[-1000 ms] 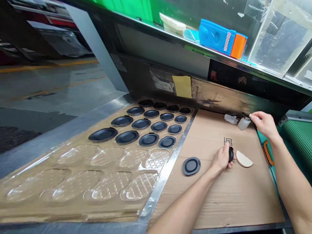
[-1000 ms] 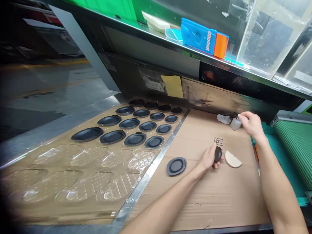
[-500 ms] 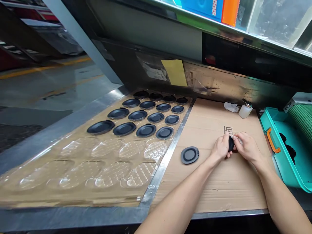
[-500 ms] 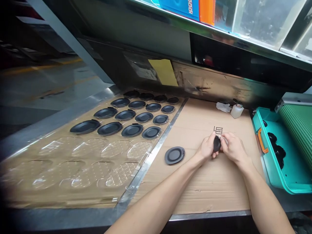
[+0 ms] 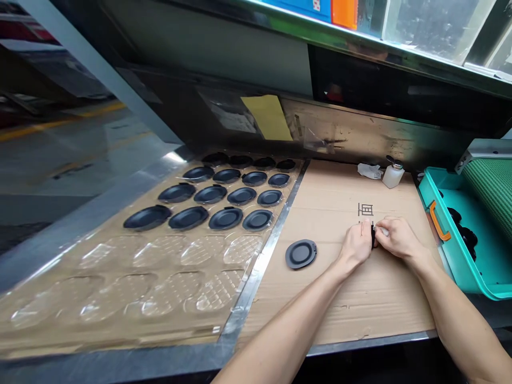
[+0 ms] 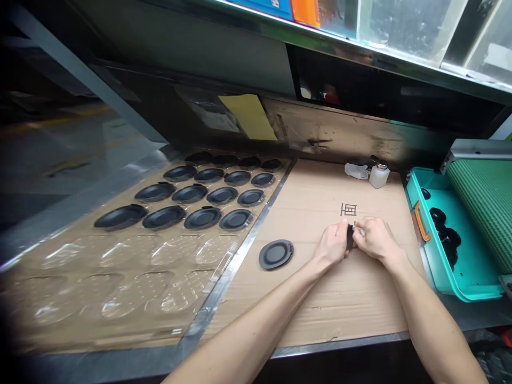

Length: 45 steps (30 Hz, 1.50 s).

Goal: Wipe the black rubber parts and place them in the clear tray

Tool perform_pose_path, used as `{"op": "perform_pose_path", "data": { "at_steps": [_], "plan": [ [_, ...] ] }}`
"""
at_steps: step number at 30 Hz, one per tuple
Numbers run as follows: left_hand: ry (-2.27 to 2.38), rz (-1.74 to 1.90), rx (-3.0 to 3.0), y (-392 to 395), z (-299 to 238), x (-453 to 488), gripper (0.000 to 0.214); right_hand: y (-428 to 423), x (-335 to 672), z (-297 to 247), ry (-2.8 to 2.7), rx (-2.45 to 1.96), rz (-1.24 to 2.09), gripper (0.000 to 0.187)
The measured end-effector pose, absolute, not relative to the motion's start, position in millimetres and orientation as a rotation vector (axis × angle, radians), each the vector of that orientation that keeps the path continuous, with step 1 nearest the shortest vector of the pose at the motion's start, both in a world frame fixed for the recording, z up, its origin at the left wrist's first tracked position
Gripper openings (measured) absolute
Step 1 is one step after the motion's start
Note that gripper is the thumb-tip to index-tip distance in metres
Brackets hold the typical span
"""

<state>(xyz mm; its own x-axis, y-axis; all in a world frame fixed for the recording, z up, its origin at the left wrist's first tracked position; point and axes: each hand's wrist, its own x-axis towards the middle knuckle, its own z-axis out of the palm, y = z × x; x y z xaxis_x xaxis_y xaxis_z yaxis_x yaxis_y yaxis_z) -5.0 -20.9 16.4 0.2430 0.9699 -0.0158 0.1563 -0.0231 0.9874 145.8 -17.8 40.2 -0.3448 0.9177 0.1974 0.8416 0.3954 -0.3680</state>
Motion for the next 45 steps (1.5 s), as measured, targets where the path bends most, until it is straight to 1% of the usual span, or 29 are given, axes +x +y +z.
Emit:
{"op": "perform_pose_path", "data": {
  "at_steps": [6,11,16,23,32,36,38,40,42,45],
  "plan": [
    [1.130,0.956,1.545,-22.4,11.3,-4.4,0.063,-18.9,147.0,46.2,-2.283,-1.480,0.262,0.023],
    [1.116,0.963,1.663,-25.4,8.3,-5.3,0.059,-22.5,150.9,49.4,-2.328,-1.522,0.326,0.022],
    [1.117,0.974,1.719,-27.7,7.1,-5.1,0.057,-25.5,153.0,50.0,-2.305,-1.442,0.293,0.024],
    [1.095,0.977,1.735,-28.8,8.4,-4.9,0.057,-26.8,152.4,52.9,-2.334,-1.526,0.308,0.022],
    [1.159,0.962,1.822,-28.2,5.7,-5.2,0.051,-29.8,153.0,56.1,-2.331,-1.571,0.296,0.024],
    [1.180,1.017,1.841,-30.8,5.6,-4.0,0.046,-31.8,149.9,57.9,-2.304,-1.565,0.248,0.023],
    [1.154,1.005,1.767,-31.1,5.9,-3.0,0.048,-31.4,148.6,56.9,-2.296,-1.624,0.262,0.022],
    [1.127,0.963,1.543,-28.2,7.8,-2.6,0.052,-29.9,148.9,55.3,-2.282,-1.638,0.317,0.023],
    [1.090,0.980,1.174,-20.9,12.3,-4.3,0.054,-27.3,151.9,54.4,-2.201,-1.605,0.324,0.023],
    [0.953,1.006,0.623,-6.0,22.2,-13.0,0.049,-22.3,162.7,55.6,-1.979,-1.646,0.197,0.023]
  ]
}}
